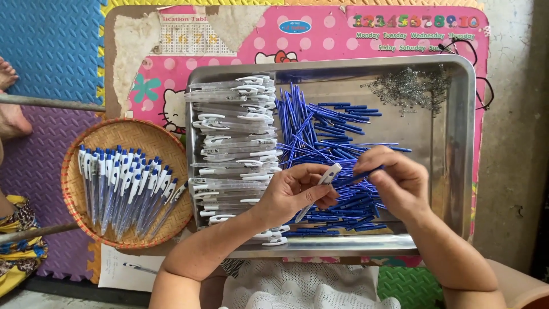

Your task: The person assembles blue pens by inserting blue ink cartridges into clear plastic pen bodies. They pick up a pen body and a cartridge from a metal tray, insert the cartridge into the body, and place the assembled pen into a woven basket.

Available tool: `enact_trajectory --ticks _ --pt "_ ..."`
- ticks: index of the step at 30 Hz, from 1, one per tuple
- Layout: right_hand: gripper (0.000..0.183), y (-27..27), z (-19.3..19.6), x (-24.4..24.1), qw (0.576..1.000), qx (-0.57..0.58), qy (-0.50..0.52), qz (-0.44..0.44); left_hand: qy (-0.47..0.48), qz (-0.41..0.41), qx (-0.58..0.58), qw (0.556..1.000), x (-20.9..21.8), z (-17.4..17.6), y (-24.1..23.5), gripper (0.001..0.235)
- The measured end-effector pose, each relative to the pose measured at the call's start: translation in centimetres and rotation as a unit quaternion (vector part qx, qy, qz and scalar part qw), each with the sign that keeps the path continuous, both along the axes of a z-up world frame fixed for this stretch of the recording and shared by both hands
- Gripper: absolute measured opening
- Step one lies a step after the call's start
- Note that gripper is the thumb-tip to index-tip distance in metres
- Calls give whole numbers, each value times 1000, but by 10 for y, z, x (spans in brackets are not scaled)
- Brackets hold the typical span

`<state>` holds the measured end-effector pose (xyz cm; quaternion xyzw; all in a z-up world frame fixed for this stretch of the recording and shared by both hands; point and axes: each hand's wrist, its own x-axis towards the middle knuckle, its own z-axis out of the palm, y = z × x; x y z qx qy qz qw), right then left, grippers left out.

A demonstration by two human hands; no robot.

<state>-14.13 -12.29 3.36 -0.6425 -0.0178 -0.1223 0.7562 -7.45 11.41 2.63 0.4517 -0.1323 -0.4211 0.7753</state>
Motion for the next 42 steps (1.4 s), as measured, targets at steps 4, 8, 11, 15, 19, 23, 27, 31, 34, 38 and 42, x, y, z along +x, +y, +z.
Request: enact_trajectory --ticks 4,8,11,15,19,23,27,31,34,38,42 --pt "27 -3 -3 -2 994 100 -11 -46 2 -15 4 1000 -6 1 0 37" --pt "25 -2 -4 -3 992 117 -7 -53 -20 -34 40 998 -7 3 0 41" --pt "24 -2 -4 -3 992 114 0 -53 -38 -44 59 997 -5 4 -1 42" --pt "24 -1 -1 -3 996 70 15 -46 -60 -49 76 994 -7 7 -2 42" --pt "22 -2 1 -4 997 59 22 -40 -64 -50 82 993 -6 7 -1 42" --pt "18 4 11 -3 999 -7 38 -26 -75 -41 87 993 -8 6 -2 40" --pt "11 17 32 6 994 -98 34 18 -122 -15 93 988 -8 4 -4 35" --pt "11 17 27 1 992 -117 36 25 -157 16 99 983 -8 6 -6 30" --pt "12 8 21 0 991 -128 43 10 -199 24 98 975 1 28 -4 34" --pt "21 1 13 -7 990 -111 58 -61 -224 -41 116 967 2 24 4 30" --pt "37 -6 -11 -17 986 -143 3 -89 -186 -40 112 975 -5 18 5 31"
